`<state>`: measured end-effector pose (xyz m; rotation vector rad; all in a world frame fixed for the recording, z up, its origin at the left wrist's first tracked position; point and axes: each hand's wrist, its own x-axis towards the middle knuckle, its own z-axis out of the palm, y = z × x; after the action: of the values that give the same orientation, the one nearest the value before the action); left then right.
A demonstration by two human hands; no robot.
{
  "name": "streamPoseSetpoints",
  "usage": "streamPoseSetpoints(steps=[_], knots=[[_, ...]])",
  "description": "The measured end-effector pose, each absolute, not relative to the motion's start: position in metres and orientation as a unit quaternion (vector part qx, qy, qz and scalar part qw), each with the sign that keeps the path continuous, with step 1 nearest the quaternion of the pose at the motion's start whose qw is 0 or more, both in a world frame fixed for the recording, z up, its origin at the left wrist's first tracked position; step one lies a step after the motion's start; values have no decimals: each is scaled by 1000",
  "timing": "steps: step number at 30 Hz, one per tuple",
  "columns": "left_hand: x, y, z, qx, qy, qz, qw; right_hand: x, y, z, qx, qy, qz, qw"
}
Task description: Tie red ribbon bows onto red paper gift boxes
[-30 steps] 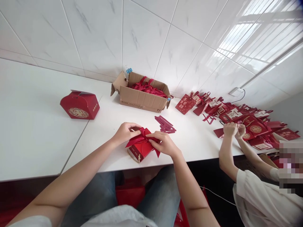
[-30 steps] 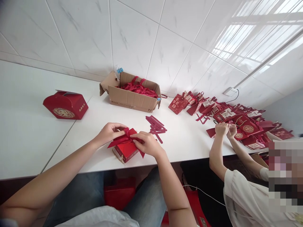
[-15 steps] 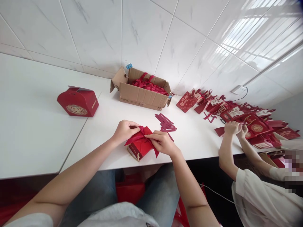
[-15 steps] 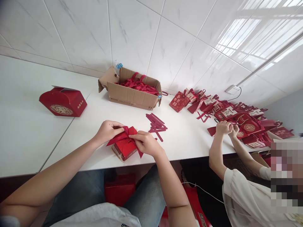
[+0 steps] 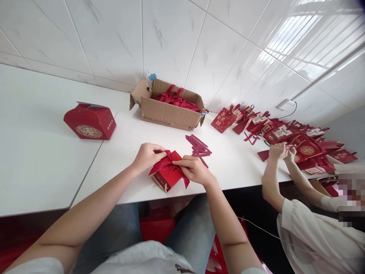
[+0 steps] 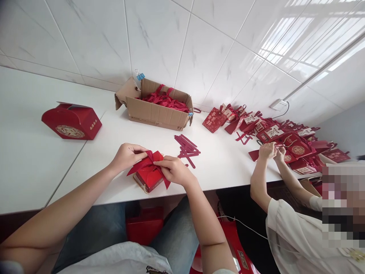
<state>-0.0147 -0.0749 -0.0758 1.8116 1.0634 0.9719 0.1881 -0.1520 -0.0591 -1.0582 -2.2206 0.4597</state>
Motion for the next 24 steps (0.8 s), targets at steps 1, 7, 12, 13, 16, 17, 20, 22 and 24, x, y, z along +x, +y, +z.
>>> streamPoseSetpoints(steps=[1,7,12,13,16,17,20,22,24], knots=[[-15,-75,-76,718,419,386,399,187,-153,-59,-406,-839,176,316],[-18,-76,-77,718,389,396,421,188,-161,-63,-468,-762,224,388],[-20,-75,-80,731,350,386,441,194,-165,-67,-477,-710,266,444],[-20,-74,-80,738,338,382,441,195,-165,-68,-479,-702,265,455],[-21,-73,-81,753,314,369,445,196,-166,-74,-486,-673,263,491],[-21,-73,-81,756,310,366,447,196,-168,-76,-488,-659,267,506],[-23,-71,-81,761,295,353,457,196,-173,-86,-508,-599,279,553],[-23,-70,-81,765,274,342,473,196,-179,-94,-530,-557,277,577],[-23,-69,-82,764,244,334,494,194,-185,-102,-547,-532,275,585]])
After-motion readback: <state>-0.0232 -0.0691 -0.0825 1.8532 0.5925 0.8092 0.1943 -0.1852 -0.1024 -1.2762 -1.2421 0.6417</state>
